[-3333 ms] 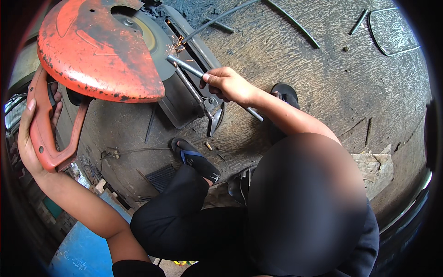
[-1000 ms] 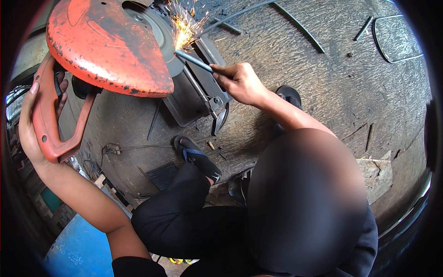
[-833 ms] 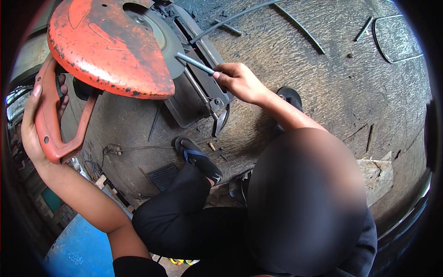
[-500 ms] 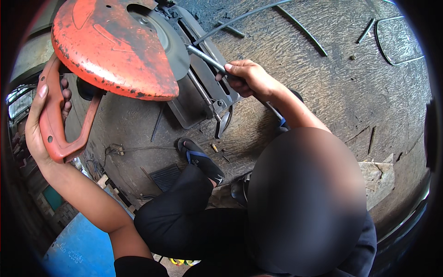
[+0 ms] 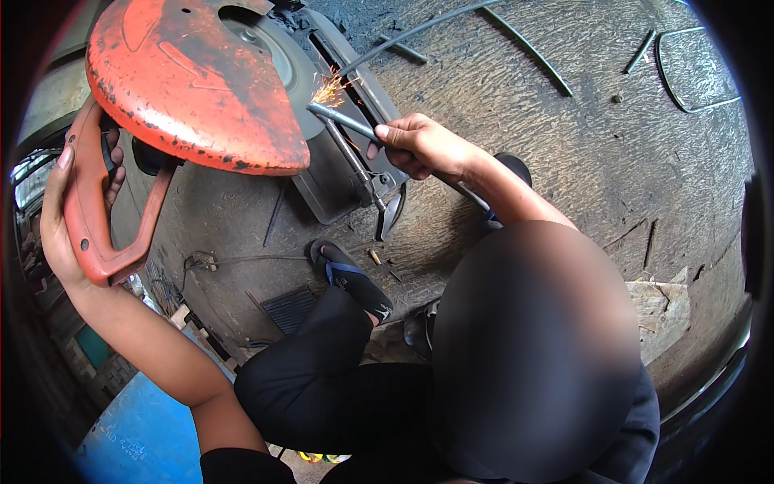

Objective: Cutting a metal rod using an abrasive chop saw in a fabrication setting.

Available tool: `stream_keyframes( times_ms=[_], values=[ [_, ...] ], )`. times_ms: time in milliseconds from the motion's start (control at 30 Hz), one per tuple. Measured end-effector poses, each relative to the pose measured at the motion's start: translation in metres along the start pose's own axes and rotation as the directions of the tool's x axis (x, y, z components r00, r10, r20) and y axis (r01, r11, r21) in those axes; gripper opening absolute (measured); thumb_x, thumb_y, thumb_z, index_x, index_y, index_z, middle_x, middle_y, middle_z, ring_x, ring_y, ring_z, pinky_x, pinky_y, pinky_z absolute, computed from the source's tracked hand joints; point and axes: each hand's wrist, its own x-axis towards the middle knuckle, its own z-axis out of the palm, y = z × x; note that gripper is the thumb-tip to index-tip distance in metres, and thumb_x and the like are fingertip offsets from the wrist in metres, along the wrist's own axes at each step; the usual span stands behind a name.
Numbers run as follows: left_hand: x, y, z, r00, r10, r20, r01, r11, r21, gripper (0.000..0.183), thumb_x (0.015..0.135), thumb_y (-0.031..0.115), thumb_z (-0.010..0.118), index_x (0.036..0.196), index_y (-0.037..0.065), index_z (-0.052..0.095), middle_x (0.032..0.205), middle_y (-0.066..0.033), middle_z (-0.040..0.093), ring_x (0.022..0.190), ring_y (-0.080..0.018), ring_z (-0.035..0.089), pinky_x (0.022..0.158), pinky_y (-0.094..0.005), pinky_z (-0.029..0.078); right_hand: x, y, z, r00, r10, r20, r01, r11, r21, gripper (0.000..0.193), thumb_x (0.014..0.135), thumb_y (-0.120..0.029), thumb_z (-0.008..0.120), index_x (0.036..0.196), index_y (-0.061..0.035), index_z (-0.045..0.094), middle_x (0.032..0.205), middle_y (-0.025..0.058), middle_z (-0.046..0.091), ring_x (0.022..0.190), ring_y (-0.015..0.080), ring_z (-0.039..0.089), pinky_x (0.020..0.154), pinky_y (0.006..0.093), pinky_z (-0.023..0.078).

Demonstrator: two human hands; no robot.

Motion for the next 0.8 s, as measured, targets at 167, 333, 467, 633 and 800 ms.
stream_keyframes(
  times_ms=[167,333,467,633,800],
  values=[
    [0.002,-0.002,-0.002,1.0,0.007,-0.024,-0.007,1.0,0.006,0.046,0.091,0.027,0.056,0.124,-0.005,0.05,0.111,-0.0145,0.061,0.094,-0.0217,0.062,0.086,-0.033,0.049,-0.002,0.0,-0.001,0.999,-0.02,-0.026,0.018,0.998,-0.057,0.034,0.099,-0.033,0.047,0.093,-0.0038,0.063,0.054,-0.0077,0.031,0.042,0.0035,0.026,0.038,0.0217,0.02],
    [0.006,-0.003,-0.006,0.997,0.045,0.066,-0.045,0.999,-0.012,0.045,0.092,0.027,0.054,0.124,-0.005,0.049,0.116,-0.0145,0.059,0.098,-0.0223,0.061,0.087,-0.0336,0.049,0.003,0.0,-0.002,0.997,-0.034,-0.072,0.024,0.99,-0.136,0.032,0.099,-0.031,0.048,0.093,-0.0035,0.064,0.053,-0.007,0.035,0.042,0.0035,0.029,0.037,0.022,0.021],
    [0.004,0.0,-0.006,0.998,0.05,0.034,-0.05,0.999,0.003,0.046,0.093,0.027,0.053,0.125,-0.005,0.049,0.117,-0.0143,0.058,0.099,-0.0222,0.06,0.087,-0.0337,0.048,0.006,0.009,-0.005,0.986,-0.133,-0.104,0.107,0.968,-0.226,0.033,0.097,-0.03,0.051,0.089,-0.0019,0.065,0.054,-0.0047,0.042,0.042,0.0039,0.034,0.038,0.0228,0.026],
    [0.006,-0.003,-0.003,0.999,0.041,-0.018,-0.041,0.999,0.014,0.046,0.093,0.027,0.052,0.125,-0.004,0.049,0.118,-0.0138,0.058,0.1,-0.0222,0.06,0.088,-0.0339,0.048,0.007,0.01,-0.007,0.976,-0.172,-0.131,0.125,0.943,-0.309,0.034,0.095,-0.031,0.053,0.088,-0.0003,0.067,0.056,-0.0021,0.048,0.045,0.0051,0.04,0.04,0.0236,0.032],
    [0.008,-0.003,-0.009,0.999,0.045,0.006,-0.045,0.998,0.033,0.046,0.093,0.028,0.052,0.126,-0.004,0.048,0.118,-0.0138,0.059,0.101,-0.0219,0.06,0.089,-0.0341,0.047,0.009,0.011,-0.007,0.958,-0.234,-0.165,0.143,0.889,-0.434,0.035,0.094,-0.031,0.054,0.087,-0.0001,0.068,0.059,0.0014,0.054,0.051,0.0086,0.047,0.047,0.0275,0.039]
  ],
)
